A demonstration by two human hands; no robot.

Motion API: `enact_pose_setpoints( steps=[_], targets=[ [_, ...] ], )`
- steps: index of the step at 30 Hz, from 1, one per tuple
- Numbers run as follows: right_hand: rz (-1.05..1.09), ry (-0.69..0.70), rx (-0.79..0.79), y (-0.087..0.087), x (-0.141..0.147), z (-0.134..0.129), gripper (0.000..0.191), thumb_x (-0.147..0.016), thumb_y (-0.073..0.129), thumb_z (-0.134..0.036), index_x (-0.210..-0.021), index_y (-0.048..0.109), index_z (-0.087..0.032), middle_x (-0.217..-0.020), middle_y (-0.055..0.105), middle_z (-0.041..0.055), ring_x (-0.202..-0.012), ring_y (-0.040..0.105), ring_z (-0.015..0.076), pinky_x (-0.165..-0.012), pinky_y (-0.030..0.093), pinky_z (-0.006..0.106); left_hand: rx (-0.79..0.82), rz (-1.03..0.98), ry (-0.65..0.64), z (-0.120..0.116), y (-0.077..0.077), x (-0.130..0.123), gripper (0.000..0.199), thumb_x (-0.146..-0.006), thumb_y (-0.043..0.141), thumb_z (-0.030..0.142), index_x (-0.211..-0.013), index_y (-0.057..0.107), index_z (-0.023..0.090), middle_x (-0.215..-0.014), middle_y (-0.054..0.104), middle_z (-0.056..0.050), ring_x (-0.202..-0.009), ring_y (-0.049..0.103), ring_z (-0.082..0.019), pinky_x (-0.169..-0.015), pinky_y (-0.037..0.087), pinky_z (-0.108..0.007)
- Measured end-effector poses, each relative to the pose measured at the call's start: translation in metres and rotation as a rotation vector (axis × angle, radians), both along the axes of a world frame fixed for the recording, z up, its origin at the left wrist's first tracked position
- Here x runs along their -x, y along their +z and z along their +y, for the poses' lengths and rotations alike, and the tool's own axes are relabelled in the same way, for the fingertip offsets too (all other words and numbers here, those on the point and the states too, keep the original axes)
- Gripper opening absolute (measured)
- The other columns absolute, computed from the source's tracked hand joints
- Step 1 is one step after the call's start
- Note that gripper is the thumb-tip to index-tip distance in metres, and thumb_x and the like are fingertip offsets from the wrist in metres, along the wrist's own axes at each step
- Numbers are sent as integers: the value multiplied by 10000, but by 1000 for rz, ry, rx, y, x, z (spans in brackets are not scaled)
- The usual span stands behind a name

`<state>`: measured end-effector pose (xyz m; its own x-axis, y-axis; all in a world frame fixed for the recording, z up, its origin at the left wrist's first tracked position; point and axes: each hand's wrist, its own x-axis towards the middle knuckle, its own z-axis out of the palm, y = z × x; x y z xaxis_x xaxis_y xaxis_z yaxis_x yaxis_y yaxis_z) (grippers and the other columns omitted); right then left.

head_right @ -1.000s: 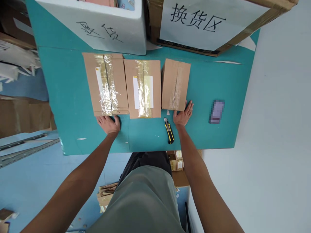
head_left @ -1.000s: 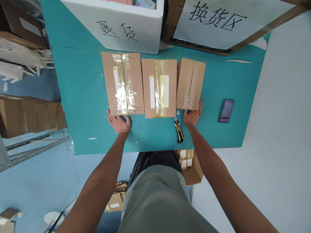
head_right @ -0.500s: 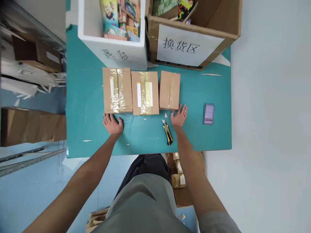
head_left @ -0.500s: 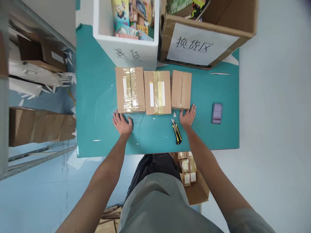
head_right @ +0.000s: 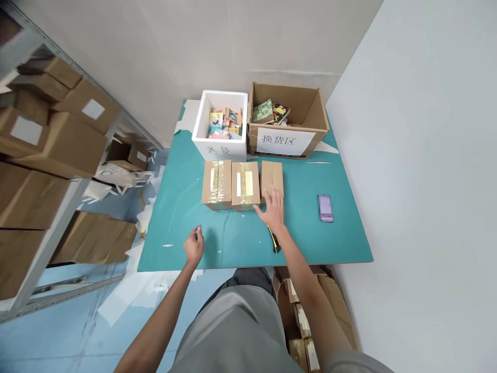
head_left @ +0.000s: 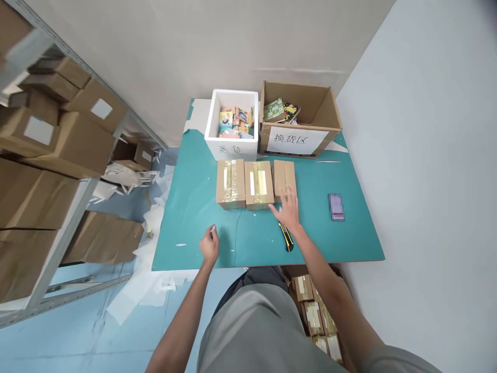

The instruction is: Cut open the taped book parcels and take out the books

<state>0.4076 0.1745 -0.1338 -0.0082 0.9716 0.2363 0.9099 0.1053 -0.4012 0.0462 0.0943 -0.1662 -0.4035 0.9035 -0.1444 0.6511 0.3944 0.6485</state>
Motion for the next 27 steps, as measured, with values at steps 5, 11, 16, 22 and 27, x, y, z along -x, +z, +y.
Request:
enact_pose_setpoints(
  steps=[5, 11, 16, 22, 27],
  targets=[
    [-108, 174, 106, 4, 45, 30, 1041, -865, 850, -599, -1733, 369, -283, -1849, 151, 124, -1697, 82, 461, -1345, 157, 670, -164, -137, -88, 46, 54, -23, 621, -1136, 300, 548, -1298, 762, 166, -741, 753, -44, -603, 679, -192, -719, 516, -304],
    [-173, 101, 150, -7, 50, 67, 946, -915, 835, -522, -1719, 403, -275, -1836, 186, 167, -1667, 207, 462, -1308, 239, 642, -248, 97, -289, 122, 97, -59, 598, -1068, 515, 517, -1538, 615, 159, -1513, 655, -212, -1477, 569, -368, -1223, 424, -484],
    [-207, 51, 170, -5, 53, 79, 948, -914, 835, -538, -1721, 398, -301, -1815, 260, 169, -1620, 319, 434, -1294, 274, 604, 92, 294, -236, 147, 84, -99, 1223, -740, 857, 668, -1695, 366, 83, -1796, 120, -332, -1641, 107, -613, -1275, 155, -765],
    [-226, 26, 198, -1, 55, 82, 1011, -877, 870, -534, -1730, 370, -325, -1824, 248, 142, -1637, 297, 417, -1292, 296, 584, 101, 388, -229, 129, 77, -92, 1107, -746, 832, 570, -1676, 415, 136, -1791, 178, -304, -1560, 345, -536, -1223, 328, -647],
    [-238, 49, 224, 0, 53, 82, 980, -907, 828, -530, -1736, 358, -300, -1837, 203, 147, -1655, 275, 410, -1310, 281, 569, 75, 470, -369, 65, 81, -52, 1080, -716, 853, 524, -1638, 463, 118, -1783, 218, -296, -1536, 369, -520, -1214, 343, -620]
  ],
)
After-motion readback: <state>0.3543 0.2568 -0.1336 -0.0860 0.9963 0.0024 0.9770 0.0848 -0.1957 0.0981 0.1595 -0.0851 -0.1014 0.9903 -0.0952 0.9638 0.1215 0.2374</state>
